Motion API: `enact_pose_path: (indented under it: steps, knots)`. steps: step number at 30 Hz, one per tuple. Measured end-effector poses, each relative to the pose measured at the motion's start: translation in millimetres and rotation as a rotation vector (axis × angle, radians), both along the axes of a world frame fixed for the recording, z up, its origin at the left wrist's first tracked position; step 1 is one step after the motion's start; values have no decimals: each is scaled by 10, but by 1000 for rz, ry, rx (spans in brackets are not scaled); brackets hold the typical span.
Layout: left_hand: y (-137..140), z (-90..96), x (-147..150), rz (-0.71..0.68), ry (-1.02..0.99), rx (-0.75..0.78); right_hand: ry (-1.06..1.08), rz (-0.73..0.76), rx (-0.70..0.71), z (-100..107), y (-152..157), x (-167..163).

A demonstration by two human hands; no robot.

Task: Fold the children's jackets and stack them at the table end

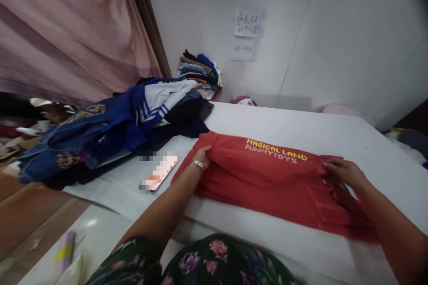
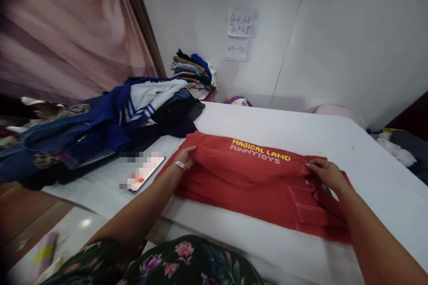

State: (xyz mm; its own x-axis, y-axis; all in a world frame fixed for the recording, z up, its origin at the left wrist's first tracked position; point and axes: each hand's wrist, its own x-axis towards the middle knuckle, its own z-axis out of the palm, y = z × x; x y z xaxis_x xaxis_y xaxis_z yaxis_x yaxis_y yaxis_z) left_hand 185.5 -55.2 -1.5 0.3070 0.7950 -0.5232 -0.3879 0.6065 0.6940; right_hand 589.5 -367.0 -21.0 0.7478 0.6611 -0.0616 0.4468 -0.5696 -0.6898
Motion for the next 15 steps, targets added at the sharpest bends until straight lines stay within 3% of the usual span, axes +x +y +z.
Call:
enact_pose_path:
  steps: [6, 15]
  knots:
    - [104, -184, -46, 34, 99, 53, -138, 19, -128, -49, 60, 39]
    - [318, -305, -153, 110, 508, 386, -320, 50, -202, -200, 125, 184]
